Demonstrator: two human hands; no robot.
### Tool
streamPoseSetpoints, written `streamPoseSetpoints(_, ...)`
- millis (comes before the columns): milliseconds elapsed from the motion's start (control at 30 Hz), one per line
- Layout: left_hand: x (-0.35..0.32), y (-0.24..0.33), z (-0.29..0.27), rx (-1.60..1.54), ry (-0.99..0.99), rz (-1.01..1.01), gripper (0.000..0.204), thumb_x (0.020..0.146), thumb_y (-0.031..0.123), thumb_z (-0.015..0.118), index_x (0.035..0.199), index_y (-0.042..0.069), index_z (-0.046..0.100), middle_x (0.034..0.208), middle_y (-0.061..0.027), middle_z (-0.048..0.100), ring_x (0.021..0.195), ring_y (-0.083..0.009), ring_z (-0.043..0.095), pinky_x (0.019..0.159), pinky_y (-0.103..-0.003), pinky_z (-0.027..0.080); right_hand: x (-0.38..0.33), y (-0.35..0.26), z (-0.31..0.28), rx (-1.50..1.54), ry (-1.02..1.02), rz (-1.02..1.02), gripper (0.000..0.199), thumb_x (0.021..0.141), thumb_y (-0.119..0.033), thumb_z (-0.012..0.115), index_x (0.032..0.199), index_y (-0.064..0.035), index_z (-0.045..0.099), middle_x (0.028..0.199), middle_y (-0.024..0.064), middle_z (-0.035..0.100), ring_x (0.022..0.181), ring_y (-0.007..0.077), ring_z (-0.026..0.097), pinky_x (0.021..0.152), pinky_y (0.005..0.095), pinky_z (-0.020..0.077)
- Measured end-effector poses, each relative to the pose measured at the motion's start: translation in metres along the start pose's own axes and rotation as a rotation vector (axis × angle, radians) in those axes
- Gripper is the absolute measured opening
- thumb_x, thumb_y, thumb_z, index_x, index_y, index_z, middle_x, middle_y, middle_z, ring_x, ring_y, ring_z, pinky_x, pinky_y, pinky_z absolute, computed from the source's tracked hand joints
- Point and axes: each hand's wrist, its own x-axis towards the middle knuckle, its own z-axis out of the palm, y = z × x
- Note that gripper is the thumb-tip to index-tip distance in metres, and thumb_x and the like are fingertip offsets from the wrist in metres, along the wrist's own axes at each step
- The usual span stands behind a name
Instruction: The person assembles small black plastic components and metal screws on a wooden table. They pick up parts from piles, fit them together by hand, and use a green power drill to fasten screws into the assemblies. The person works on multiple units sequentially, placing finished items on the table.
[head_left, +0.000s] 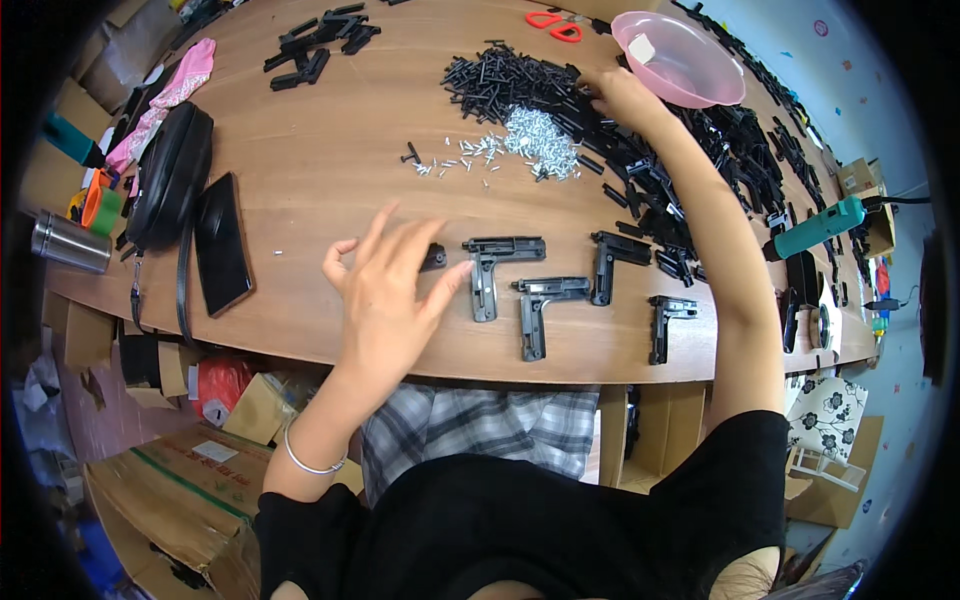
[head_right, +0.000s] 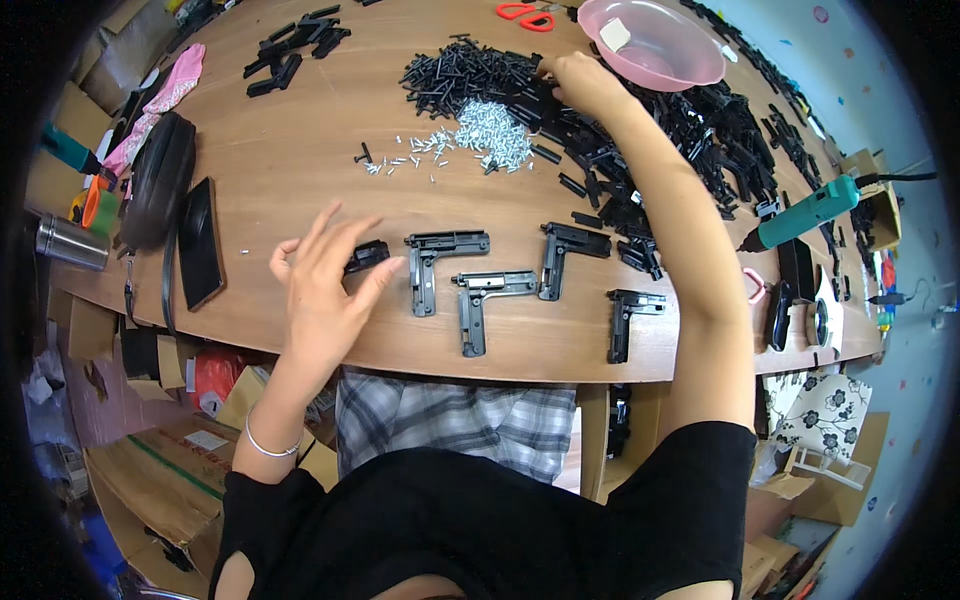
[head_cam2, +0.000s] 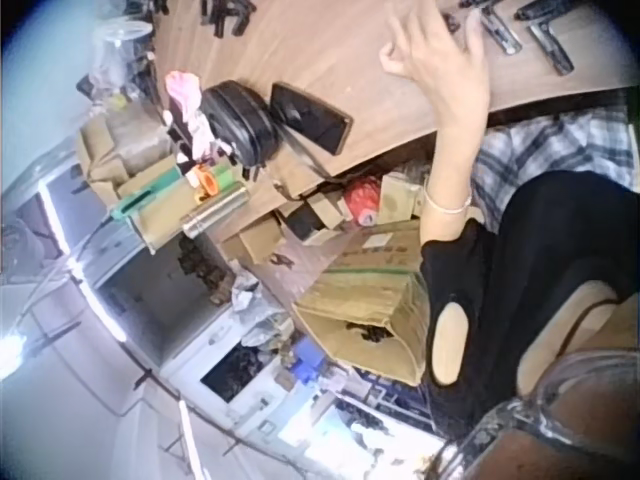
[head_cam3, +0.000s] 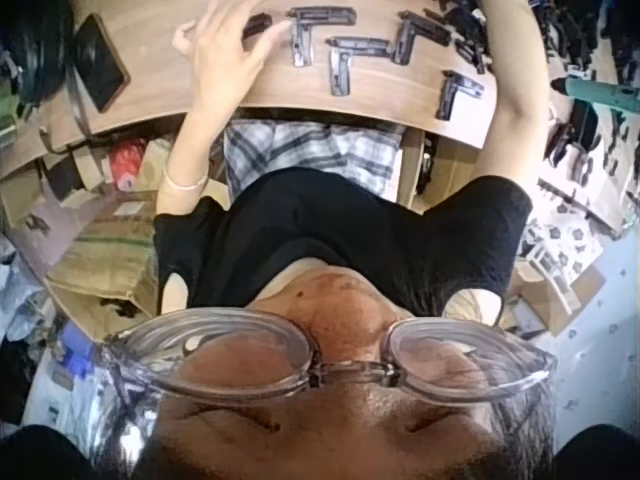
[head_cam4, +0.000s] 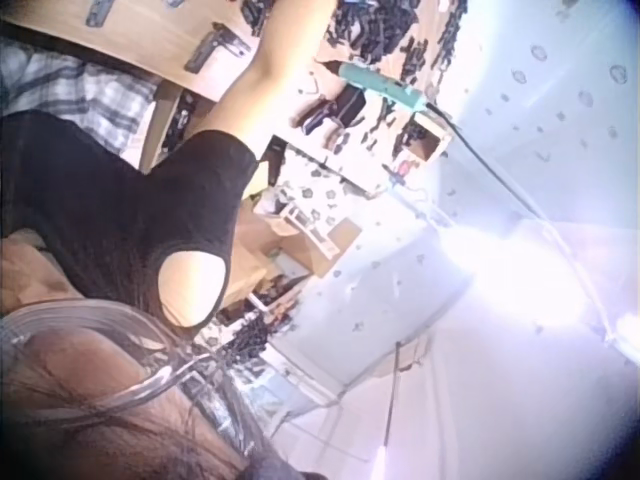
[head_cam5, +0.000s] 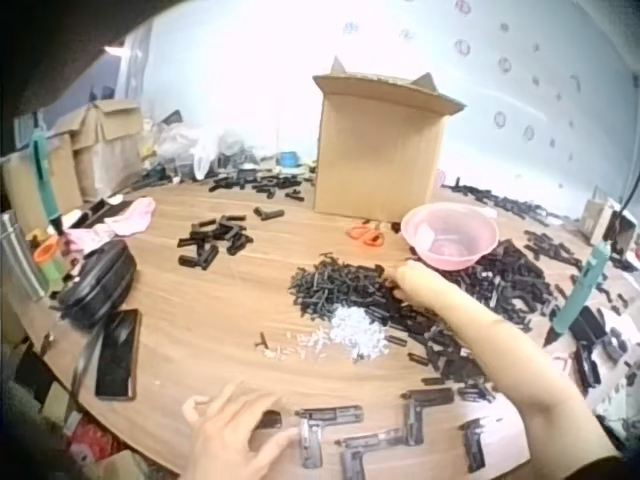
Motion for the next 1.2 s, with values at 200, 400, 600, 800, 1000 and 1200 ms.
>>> streamPoseSetpoints(200,-0.004,-0.012,-0.005,-0.008,0.021,-0.066,0.038,0.079,0.031,0.067,0.108,0.009,0.06,0.107,-0.0066,0.063,0.121,-0.0239,0.045,0.095,-0.039,0.02,-0.004,0.013,-0.016,0.18,-0.096,0.183,0.038,0.065,-0.005,0.063,0.103,-0.0081,0.065,0.088,0.0149,0.067,0.083,0.0284,0.064,0.076,0.0357,0.0505)
streamPoseSetpoints(400,-0.009,-0.028,-0.001,-0.03,0.204,-0.12,0.024,0.09,0.017,0.053,0.113,0.009,0.055,0.108,-0.0045,0.063,0.12,-0.0208,0.047,0.097,-0.036,0.022,0.022,0.038,0.004,0.166,0.102,0.36,0.029,0.068,-0.007,0.063,0.096,-0.004,0.068,0.087,0.0149,0.068,0.081,0.0265,0.066,0.076,0.0341,0.0513)
streamPoseSetpoints(600,-0.012,-0.031,-0.001,-0.094,0.346,-0.109,0.018,0.09,0.011,0.052,0.108,0.008,0.056,0.101,-0.0061,0.066,0.112,-0.0195,0.054,0.093,-0.033,0.028,0.045,0.019,0.028,-0.076,0.141,0.573,0.027,0.064,-0.018,0.074,0.087,-0.0061,0.071,0.089,0.0139,0.067,0.087,0.0278,0.064,0.081,0.0368,0.0493)
streamPoseSetpoints(800,-0.009,-0.031,-0.001,-0.159,0.369,-0.064,0.019,0.086,0.009,0.056,0.105,0.008,0.057,0.097,-0.0061,0.066,0.109,-0.02,0.056,0.09,-0.032,0.03,0.025,0.009,0.01,0.123,0.196,0.524,0.038,0.062,-0.024,0.078,0.095,-0.0077,0.067,0.095,0.0137,0.066,0.089,0.0286,0.064,0.079,0.0369,0.0505)
streamPoseSetpoints(1000,-0.015,-0.017,-0.005,-0.041,0.209,-0.009,0.034,0.077,0.023,0.067,0.107,0.009,0.059,0.104,-0.0033,0.062,0.118,-0.023,0.047,0.092,-0.041,0.022,-0.039,-0.07,-0.013,0.86,0.282,0.289,0.031,0.071,-0.01,0.069,0.1,-0.0014,0.064,0.088,0.0062,0.065,0.081,0.0126,0.061,0.074,0.0258,0.0489)
streamPoseSetpoints(1200,-0.011,0.006,0.009,-0.088,0.027,0.058,0.052,0.071,0.032,0.071,0.113,0.007,0.056,0.103,-0.0063,0.062,0.128,-0.0325,0.032,0.094,-0.05,0.019,-0.112,-0.172,-0.034,0.857,0.188,-0.152,0.014,0.073,-0.002,0.068,0.087,-0.0018,0.069,0.088,0.0083,0.068,0.08,0.0174,0.064,0.073,0.0263,0.0508)
